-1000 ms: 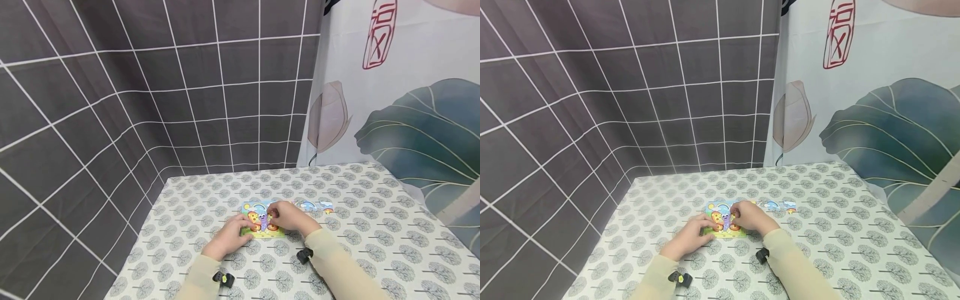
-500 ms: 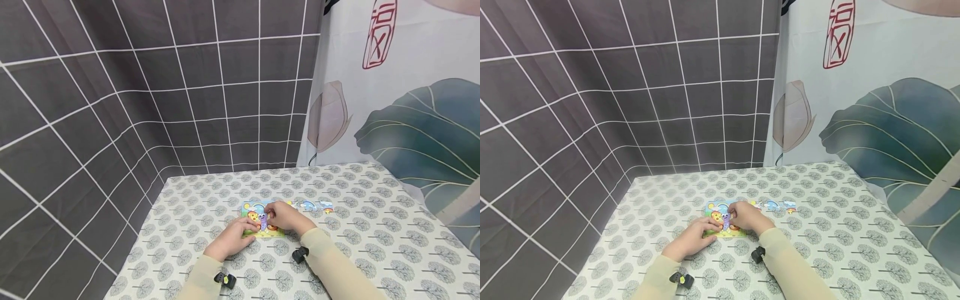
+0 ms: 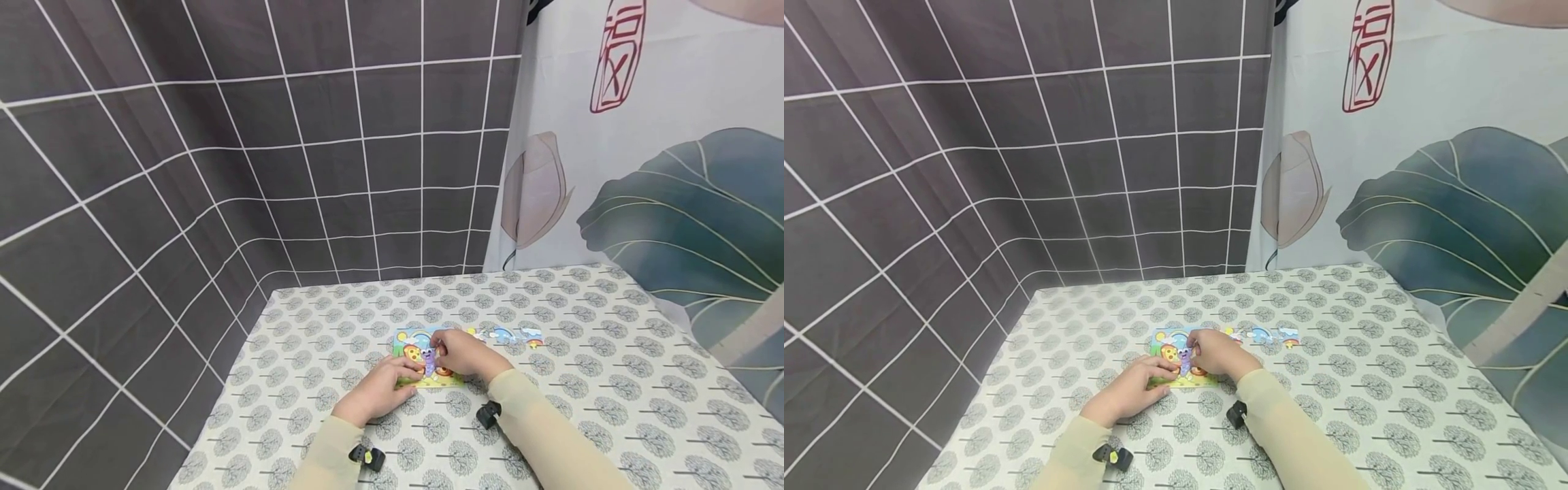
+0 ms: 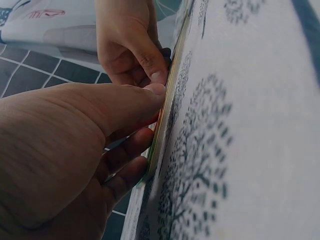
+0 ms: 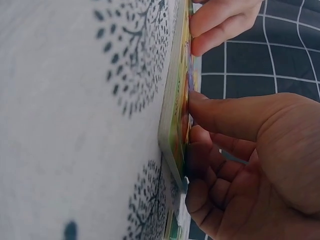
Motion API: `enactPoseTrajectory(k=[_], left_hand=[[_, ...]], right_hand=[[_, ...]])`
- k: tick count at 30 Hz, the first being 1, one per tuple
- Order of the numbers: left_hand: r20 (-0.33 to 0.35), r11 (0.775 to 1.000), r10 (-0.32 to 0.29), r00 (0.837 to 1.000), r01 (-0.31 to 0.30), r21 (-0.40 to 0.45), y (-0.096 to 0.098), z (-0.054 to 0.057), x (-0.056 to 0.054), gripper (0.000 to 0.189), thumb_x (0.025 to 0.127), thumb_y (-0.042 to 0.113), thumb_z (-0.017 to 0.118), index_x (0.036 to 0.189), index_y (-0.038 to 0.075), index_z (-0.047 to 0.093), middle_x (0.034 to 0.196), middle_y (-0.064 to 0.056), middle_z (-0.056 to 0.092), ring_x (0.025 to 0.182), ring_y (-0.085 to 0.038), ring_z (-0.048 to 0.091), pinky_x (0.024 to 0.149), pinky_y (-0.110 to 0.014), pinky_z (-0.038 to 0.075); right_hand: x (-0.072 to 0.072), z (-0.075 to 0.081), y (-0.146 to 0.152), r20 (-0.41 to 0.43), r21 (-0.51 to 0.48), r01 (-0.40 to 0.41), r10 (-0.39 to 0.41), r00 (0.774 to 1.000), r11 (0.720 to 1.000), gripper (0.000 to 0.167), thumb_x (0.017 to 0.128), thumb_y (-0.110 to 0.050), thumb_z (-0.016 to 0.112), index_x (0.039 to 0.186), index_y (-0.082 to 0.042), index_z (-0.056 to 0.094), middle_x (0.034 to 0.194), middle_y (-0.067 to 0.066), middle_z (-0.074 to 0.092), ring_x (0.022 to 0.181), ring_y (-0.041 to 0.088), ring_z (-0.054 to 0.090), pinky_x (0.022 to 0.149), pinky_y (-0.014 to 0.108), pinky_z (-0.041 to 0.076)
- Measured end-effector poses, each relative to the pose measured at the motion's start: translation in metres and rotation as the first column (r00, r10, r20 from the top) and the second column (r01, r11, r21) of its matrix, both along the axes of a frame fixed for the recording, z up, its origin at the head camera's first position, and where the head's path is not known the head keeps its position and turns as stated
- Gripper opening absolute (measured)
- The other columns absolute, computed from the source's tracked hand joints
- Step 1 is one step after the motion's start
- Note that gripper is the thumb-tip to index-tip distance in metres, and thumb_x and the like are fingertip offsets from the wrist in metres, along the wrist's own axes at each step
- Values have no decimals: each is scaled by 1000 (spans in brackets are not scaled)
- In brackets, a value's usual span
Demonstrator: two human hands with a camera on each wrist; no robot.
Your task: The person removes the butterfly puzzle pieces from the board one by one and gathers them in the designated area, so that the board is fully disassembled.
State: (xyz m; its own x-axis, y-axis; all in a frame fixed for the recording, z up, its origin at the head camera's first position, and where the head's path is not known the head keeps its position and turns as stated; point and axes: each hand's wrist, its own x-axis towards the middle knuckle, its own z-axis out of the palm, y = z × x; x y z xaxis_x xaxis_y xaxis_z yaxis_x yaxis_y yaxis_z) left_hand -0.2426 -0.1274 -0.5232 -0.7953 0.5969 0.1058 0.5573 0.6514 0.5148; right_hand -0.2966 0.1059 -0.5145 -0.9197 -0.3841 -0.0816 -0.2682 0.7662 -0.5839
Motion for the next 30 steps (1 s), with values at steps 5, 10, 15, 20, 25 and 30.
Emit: enactPoseTrajectory(k=[5, 10, 15, 20, 25, 30], left_hand=[[-11, 1000, -7, 1000, 7, -1, -1, -1, 0, 30, 97, 21, 75, 127, 20, 76, 141, 14, 62, 134, -13, 51, 119, -43, 40], [-21, 1000, -12, 1000, 12, 0, -1, -3, -1, 31, 97, 21, 75, 127, 20, 76, 142, 14, 62, 134, -13, 51, 119, -42, 40], [-16, 1000, -12, 1000, 12, 1, -2, -3, -1, 31, 97, 21, 75, 128, 20, 76, 142, 14, 62, 134, -13, 51, 119, -41, 40], [-3, 1000, -16, 1000, 16, 9, -2, -1, -1, 32, 97, 21, 75, 129, 19, 75, 143, 13, 62, 135, -13, 50, 119, -41, 39], [10, 1000, -14, 1000, 13, 11, -2, -1, -1, 33, 97, 21, 75, 129, 19, 75, 143, 13, 61, 135, -13, 50, 120, -41, 39], [25, 1000, -4, 1000, 4, 8, -2, -2, -1, 34, 96, 22, 76, 130, 20, 74, 143, 14, 61, 137, -13, 49, 120, -43, 39]], right_hand=[[1, 1, -1, -4, 5, -4, 4, 1000, 1000, 25, 92, -11, 78, 115, -12, 68, 75, 0, 57, 59, 14, 53, 56, 32, 48], [2, 2, -1, -7, 15, -7, 7, 1000, 1000, 26, 92, -14, 80, 115, -14, 66, 75, -1, 57, 60, 14, 53, 57, 31, 48], [0, 4, 0, -12, 21, -13, 14, 1000, 1000, 28, 90, -14, 81, 113, -14, 65, 76, -2, 57, 63, 13, 53, 59, 31, 48], [-2, 6, -1, -37, 16, -2, 2, 999, 1000, 24, 90, -9, 79, 109, -14, 65, 76, -2, 58, 63, 14, 54, 59, 31, 48], [-4, 5, -1, -85, -1, 17, -17, 996, 1000, 16, 91, -6, 74, 101, -15, 66, 76, -3, 57, 63, 13, 54, 58, 31, 48], [-6, 4, -2, -125, -15, 38, -39, 991, 999, 18, 87, -4, 77, 95, -16, 66, 75, -5, 57, 64, 13, 54, 59, 31, 49]])
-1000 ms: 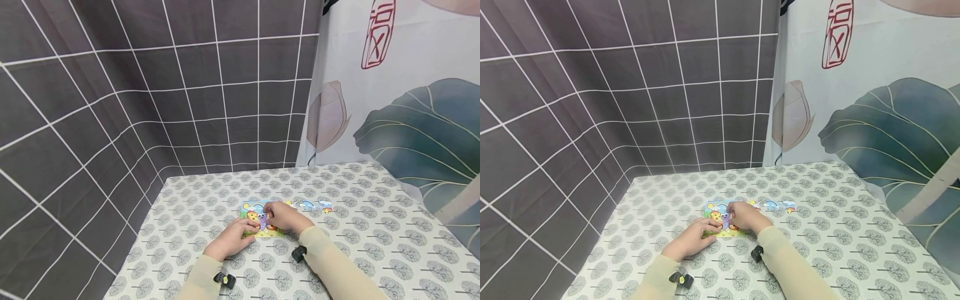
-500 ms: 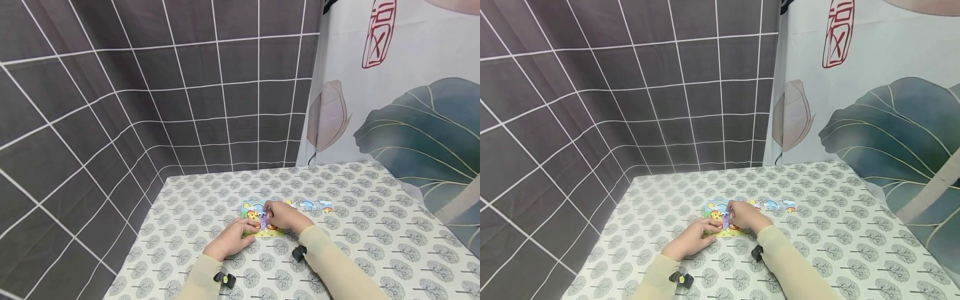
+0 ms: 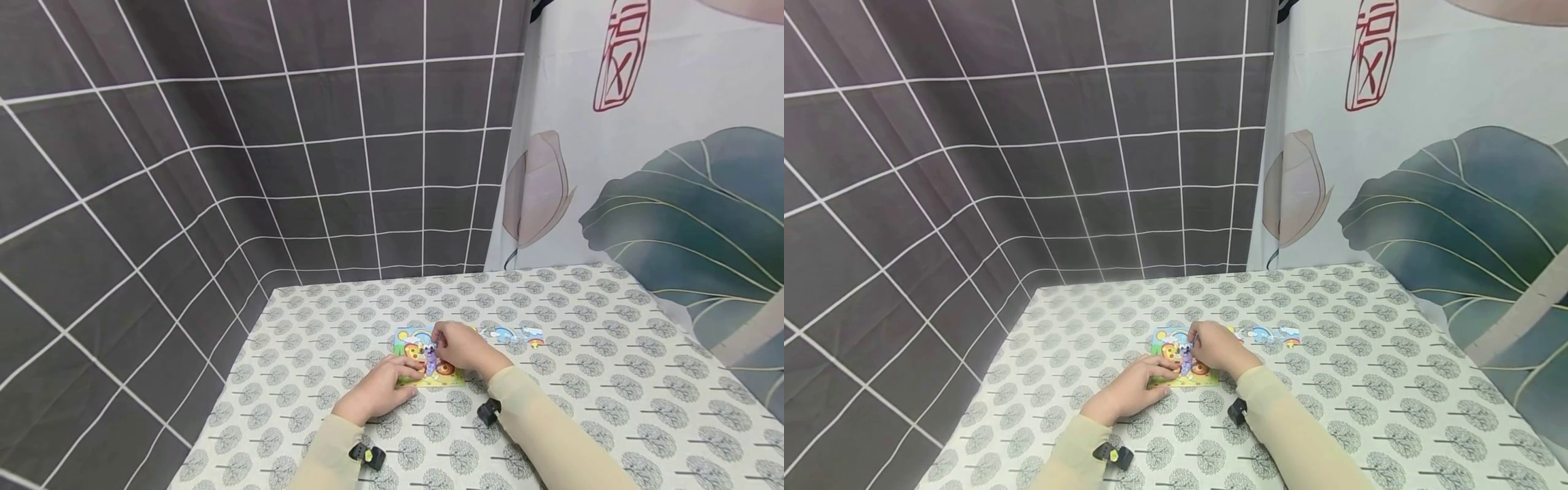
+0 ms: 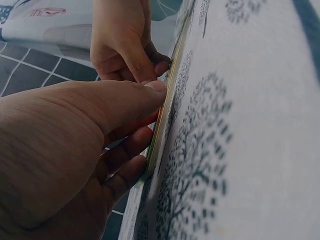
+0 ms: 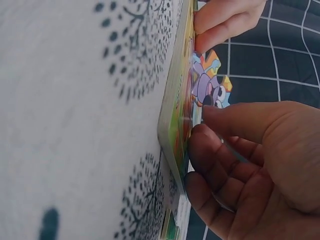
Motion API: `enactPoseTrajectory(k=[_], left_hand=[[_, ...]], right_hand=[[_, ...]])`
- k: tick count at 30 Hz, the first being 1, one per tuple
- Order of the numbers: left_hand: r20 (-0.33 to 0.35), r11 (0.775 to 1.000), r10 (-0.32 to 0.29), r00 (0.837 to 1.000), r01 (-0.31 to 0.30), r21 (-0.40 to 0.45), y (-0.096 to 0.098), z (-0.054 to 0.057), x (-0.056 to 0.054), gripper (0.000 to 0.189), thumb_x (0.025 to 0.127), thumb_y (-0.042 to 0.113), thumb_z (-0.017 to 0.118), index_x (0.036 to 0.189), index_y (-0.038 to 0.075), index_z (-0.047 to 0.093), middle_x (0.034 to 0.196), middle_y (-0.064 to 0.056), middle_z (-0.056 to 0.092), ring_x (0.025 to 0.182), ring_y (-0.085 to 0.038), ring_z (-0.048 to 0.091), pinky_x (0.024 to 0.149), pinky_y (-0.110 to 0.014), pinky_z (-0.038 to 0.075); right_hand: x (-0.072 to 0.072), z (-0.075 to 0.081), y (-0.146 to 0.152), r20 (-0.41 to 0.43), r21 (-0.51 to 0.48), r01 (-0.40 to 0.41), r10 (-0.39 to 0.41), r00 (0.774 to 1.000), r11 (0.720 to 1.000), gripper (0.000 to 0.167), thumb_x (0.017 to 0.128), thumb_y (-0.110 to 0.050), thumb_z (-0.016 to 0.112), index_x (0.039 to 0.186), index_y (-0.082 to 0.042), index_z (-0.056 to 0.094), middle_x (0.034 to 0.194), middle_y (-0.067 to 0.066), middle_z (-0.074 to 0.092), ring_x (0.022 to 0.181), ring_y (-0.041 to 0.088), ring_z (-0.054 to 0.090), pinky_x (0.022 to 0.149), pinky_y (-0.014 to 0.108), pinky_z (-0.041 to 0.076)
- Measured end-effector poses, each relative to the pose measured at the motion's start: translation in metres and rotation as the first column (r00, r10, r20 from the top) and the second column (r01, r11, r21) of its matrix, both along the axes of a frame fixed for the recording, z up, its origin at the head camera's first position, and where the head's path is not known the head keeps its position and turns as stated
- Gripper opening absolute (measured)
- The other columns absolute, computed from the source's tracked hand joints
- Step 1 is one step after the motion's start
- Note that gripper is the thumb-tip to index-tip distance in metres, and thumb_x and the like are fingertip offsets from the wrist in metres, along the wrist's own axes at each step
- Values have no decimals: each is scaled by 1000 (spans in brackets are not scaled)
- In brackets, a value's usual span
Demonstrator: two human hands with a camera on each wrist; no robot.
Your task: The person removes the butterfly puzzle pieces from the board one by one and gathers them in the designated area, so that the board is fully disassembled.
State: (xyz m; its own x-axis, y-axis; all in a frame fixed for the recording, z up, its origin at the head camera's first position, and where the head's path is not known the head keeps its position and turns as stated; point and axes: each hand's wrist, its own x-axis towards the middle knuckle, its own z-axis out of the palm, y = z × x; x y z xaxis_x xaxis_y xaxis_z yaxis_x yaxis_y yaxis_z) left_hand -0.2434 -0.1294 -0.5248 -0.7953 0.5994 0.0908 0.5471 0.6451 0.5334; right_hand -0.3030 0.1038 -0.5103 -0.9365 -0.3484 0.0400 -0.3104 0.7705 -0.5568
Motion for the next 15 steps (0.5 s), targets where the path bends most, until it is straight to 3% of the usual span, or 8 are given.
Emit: enactPoseTrajectory(k=[15], left_hand=[[1, 1000, -1, 1000, 1, -2, -1, 0, 0, 35, 95, 21, 77, 130, 21, 74, 144, 15, 60, 137, -14, 49, 119, -44, 39]], right_hand=[[-1, -3, 1, -63, 35, 52, -50, 997, 998, 15, 84, -10, 80, 87, -18, 68, 71, -7, 58, 62, 11, 54, 59, 30, 49]])
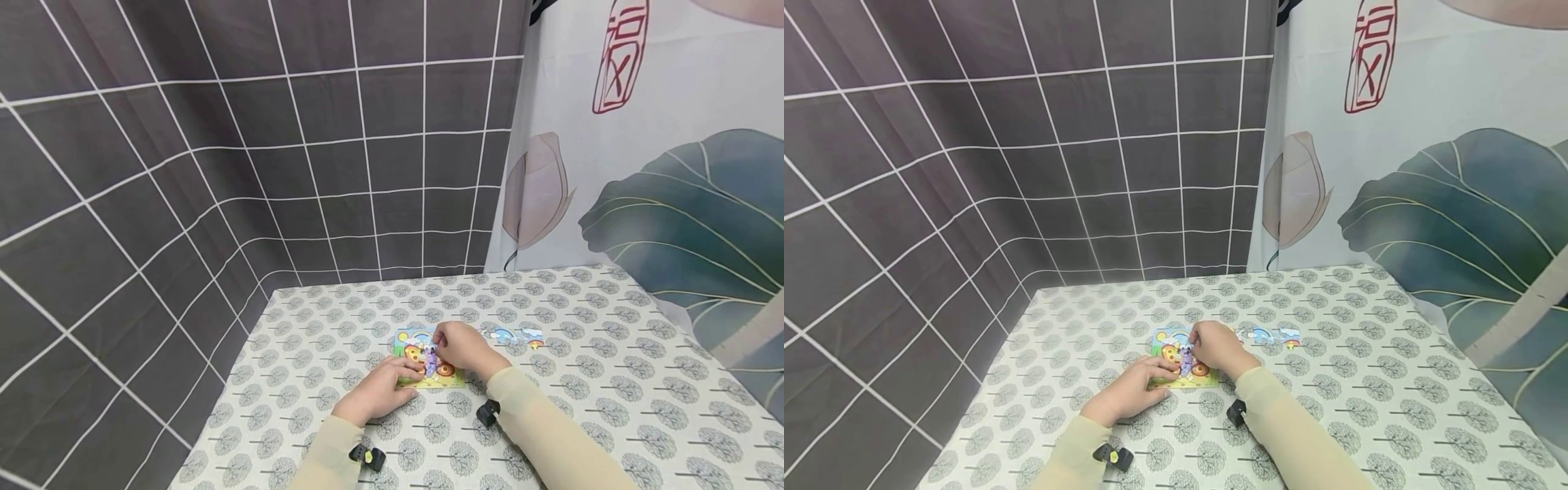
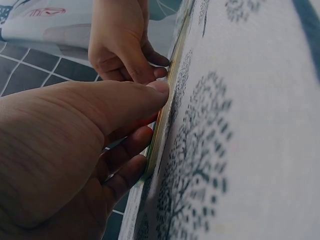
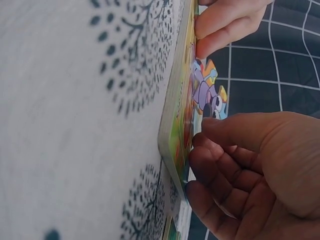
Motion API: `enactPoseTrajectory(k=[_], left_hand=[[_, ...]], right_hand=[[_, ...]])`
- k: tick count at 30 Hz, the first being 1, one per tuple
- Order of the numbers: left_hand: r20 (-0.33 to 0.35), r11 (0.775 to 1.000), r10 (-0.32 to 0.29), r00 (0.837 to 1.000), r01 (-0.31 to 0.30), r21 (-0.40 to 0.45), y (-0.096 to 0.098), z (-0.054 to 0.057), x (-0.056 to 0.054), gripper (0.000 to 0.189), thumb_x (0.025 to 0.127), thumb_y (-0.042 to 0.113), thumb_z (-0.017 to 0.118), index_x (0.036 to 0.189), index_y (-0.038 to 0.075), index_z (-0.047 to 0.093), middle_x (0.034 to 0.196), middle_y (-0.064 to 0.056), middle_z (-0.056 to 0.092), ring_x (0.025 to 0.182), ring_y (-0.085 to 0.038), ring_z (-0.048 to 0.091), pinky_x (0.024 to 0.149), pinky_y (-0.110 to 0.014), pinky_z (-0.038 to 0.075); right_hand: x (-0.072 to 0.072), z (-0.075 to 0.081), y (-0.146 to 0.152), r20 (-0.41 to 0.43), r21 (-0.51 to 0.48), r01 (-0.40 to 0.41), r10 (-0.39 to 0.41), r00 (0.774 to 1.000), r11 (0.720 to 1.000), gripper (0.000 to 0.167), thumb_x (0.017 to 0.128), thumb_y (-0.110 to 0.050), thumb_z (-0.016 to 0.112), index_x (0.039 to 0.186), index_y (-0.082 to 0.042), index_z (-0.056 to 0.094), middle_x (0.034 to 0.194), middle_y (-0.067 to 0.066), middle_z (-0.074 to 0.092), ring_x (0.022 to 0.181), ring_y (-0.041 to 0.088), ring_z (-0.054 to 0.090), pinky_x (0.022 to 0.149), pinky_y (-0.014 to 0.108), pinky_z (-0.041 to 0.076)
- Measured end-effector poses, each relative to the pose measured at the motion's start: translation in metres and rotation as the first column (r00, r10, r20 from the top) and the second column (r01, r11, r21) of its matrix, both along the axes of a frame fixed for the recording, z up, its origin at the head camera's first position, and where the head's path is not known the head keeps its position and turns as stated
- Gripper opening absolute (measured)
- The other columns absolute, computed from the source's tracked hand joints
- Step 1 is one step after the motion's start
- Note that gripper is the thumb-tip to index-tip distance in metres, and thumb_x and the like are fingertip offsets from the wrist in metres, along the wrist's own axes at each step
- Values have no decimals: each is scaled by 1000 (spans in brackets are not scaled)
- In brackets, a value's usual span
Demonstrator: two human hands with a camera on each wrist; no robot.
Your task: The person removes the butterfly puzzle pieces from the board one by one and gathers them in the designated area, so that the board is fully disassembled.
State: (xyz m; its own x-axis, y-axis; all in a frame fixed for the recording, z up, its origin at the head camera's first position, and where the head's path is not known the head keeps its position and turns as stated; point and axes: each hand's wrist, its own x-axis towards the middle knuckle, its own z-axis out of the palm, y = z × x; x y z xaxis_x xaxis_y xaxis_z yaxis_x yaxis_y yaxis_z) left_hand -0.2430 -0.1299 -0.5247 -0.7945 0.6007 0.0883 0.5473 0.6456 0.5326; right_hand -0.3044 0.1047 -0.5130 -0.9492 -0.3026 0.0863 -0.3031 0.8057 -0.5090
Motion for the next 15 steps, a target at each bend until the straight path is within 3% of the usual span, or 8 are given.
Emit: enactPoseTrajectory(k=[15], left_hand=[[14, 1000, -2, 1000, 2, 7, 1, 2, 0, 35, 95, 19, 77, 130, 19, 74, 145, 13, 60, 138, -15, 48, 121, -44, 38]], right_hand=[[-3, -4, 1, 12, -35, 20, -20, 1000, 999, 14, 84, -10, 81, 87, -16, 69, 72, -6, 58, 64, 12, 55, 62, 30, 50]])
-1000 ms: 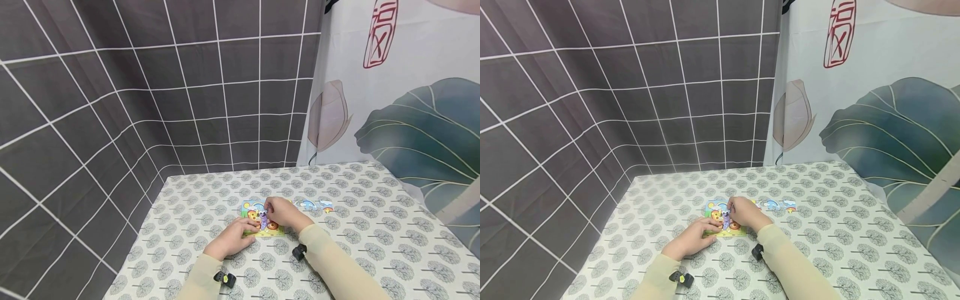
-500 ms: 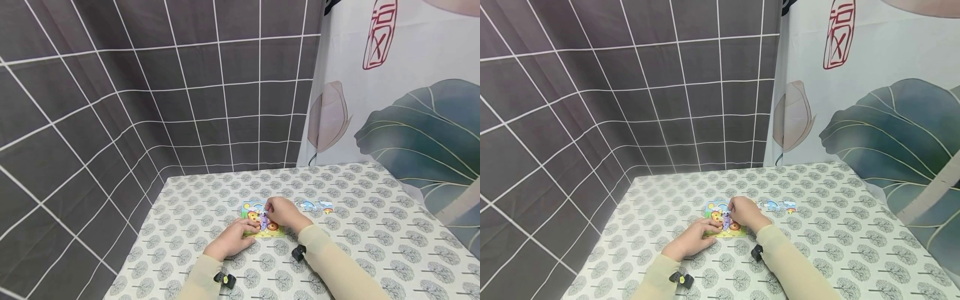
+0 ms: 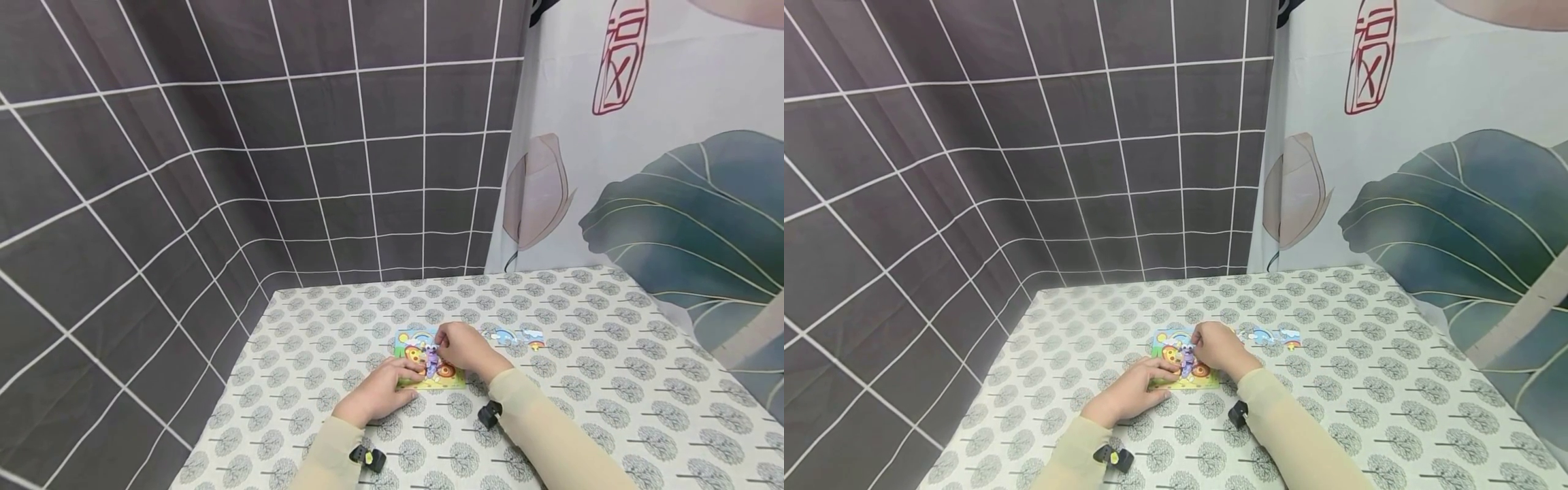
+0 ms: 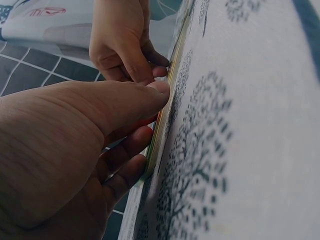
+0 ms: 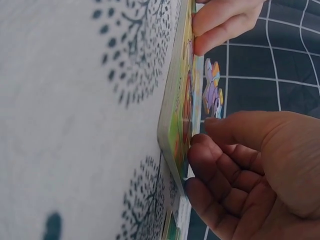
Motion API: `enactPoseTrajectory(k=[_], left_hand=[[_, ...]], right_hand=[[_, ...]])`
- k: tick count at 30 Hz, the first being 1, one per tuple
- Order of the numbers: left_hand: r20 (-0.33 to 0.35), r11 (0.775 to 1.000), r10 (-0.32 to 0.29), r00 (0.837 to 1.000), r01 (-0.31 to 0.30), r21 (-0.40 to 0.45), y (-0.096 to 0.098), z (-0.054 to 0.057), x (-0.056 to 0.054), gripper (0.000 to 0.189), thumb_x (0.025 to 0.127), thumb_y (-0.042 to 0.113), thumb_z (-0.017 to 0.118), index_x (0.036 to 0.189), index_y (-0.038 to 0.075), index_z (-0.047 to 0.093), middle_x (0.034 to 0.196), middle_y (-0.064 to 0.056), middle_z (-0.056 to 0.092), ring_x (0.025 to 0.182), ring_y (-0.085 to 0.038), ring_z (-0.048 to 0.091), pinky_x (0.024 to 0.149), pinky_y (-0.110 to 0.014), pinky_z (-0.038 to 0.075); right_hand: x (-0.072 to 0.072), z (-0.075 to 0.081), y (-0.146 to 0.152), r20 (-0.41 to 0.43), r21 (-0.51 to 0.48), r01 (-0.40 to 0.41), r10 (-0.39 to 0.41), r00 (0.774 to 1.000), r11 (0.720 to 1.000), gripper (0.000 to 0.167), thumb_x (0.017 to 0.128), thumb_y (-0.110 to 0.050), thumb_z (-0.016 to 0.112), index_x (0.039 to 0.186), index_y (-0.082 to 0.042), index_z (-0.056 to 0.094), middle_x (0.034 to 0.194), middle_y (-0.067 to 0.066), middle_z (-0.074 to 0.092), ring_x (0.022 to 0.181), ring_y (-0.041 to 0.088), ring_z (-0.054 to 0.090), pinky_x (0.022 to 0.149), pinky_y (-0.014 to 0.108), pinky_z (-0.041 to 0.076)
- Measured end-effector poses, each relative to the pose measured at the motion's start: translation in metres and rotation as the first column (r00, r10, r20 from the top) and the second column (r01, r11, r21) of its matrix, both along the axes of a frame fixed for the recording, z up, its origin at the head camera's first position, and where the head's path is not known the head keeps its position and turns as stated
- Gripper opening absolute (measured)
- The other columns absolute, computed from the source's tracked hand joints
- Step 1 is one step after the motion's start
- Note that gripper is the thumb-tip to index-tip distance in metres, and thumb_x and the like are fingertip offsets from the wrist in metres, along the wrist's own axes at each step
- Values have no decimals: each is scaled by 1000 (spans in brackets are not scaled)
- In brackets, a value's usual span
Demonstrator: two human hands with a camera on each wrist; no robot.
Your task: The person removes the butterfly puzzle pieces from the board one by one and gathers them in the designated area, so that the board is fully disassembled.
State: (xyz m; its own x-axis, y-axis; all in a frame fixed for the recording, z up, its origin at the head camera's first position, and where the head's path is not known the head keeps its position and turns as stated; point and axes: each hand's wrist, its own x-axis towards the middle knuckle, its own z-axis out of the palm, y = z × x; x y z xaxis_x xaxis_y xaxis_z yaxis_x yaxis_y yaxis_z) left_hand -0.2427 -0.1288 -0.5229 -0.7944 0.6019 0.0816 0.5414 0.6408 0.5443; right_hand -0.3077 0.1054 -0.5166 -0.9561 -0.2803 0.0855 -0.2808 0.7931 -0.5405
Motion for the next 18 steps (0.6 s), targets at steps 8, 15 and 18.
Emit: enactPoseTrajectory(k=[8, 15, 18], left_hand=[[7, 1000, -2, 1000, 2, 8, -1, -2, 0, 36, 94, 19, 77, 130, 20, 74, 145, 15, 59, 138, -15, 48, 120, -45, 38], [7, 1000, 3, 1000, -3, 2, -1, -1, 1, 36, 94, 20, 78, 130, 20, 74, 146, 14, 59, 138, -15, 48, 120, -45, 39], [9, 1000, 6, 1000, -6, 1, -1, -1, 1, 35, 95, 20, 78, 130, 20, 74, 146, 14, 59, 138, -15, 49, 120, -45, 39]], right_hand=[[5, 3, 5, 5, -37, -9, 9, 1000, 999, 16, 78, -3, 77, 86, -14, 69, 72, -4, 59, 64, 13, 55, 60, 30, 51], [10, 7, 12, 38, -85, 5, -1, 999, 996, 18, 78, -3, 78, 85, -14, 67, 75, -3, 61, 65, 14, 57, 59, 29, 53], [12, 10, 18, 43, -97, 12, -8, 999, 995, 18, 79, -3, 80, 85, -14, 67, 76, -2, 61, 66, 15, 57, 60, 30, 53]])
